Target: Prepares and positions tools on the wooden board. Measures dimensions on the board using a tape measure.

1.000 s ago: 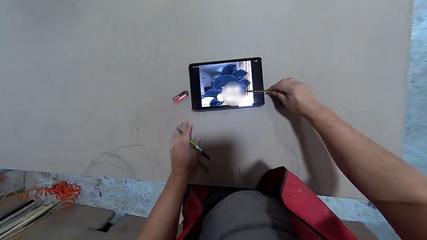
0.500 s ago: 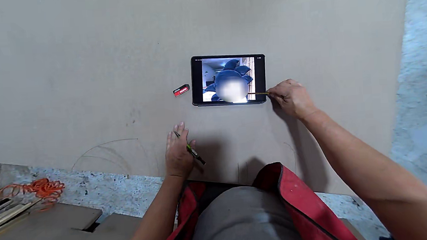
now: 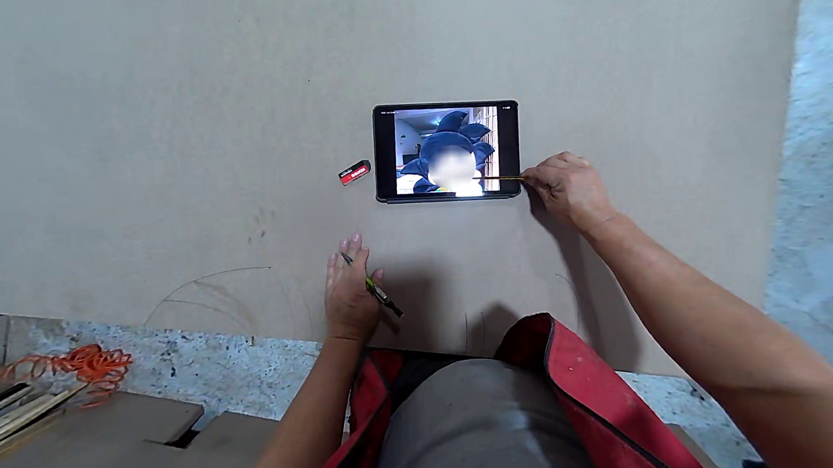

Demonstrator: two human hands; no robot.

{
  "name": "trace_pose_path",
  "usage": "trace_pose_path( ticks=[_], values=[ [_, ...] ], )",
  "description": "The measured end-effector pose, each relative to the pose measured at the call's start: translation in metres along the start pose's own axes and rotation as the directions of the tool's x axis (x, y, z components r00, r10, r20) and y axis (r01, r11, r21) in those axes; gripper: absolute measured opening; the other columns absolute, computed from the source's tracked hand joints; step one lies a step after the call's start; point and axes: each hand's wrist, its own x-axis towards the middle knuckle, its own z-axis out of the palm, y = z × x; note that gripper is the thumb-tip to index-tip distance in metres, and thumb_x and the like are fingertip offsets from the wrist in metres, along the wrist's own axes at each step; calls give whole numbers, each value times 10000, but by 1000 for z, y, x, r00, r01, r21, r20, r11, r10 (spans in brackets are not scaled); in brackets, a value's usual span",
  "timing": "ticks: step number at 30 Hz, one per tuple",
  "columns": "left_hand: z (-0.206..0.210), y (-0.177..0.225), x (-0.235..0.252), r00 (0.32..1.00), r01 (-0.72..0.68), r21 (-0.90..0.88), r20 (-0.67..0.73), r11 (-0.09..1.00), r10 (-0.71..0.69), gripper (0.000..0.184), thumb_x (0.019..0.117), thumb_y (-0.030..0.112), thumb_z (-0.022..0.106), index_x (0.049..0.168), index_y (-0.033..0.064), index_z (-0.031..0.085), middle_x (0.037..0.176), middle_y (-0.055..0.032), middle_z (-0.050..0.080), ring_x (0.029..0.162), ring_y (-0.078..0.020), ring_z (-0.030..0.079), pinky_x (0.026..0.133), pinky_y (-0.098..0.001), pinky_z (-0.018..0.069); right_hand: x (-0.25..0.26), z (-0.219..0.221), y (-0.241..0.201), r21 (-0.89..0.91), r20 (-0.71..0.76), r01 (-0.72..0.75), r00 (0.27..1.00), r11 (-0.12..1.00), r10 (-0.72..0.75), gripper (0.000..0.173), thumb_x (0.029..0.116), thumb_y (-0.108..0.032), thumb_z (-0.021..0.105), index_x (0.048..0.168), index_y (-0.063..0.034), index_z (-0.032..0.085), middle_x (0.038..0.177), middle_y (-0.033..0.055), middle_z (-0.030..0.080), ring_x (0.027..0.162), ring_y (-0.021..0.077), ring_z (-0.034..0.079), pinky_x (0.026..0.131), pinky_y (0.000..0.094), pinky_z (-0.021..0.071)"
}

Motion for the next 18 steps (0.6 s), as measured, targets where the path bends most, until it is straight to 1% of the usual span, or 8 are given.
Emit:
trace_pose_path(
  ticks=[2,8,11,15,18],
  values=[
    [0,0,0,1000,4,-2,3,1000,-4,467,1064,336,469,1417,47,571,1604,-83,451,1537,-242,329,1271,-503,233,0,1,1,0,-11,8,1000,1000,-8,261,1061,-200,516,1117,-161,768,1094,70,755,1140,294,668,968,507,511],
    [2,-1,1,1000,2,1,5,1000,-2,477,1066,355,455,1399,39,582,1600,-98,454,1536,-255,330,1269,-500,240,0,2,3,-4,-12,12,1000,1000,-12,265,1061,-200,512,1109,-161,769,1081,65,755,1131,284,669,970,496,513],
    [-1,1,1,999,18,7,37,1000,-18,486,1063,364,453,1407,44,576,1609,-95,441,1540,-248,322,1271,-504,233,3,1,4,10,-16,5,1000,1000,-4,261,1060,-201,518,1106,-164,772,1089,55,756,1141,273,668,972,489,515],
    [-1,3,2,1000,0,17,18,1000,-1,509,1062,375,424,1403,29,576,1591,-110,464,1519,-266,364,1259,-507,263,23,-2,14,6,-15,-4,1000,1000,4,254,1052,-199,529,1109,-167,775,1090,50,758,1133,275,672,967,486,523],
    [-3,4,3,998,25,43,56,999,-28,554,1061,417,393,1412,27,570,1602,-110,448,1525,-280,352,1263,-514,248,39,-6,22,13,14,-19,1000,1000,18,261,1056,-219,525,1133,-169,770,1100,49,750,1133,272,663,976,489,519]
  ],
)
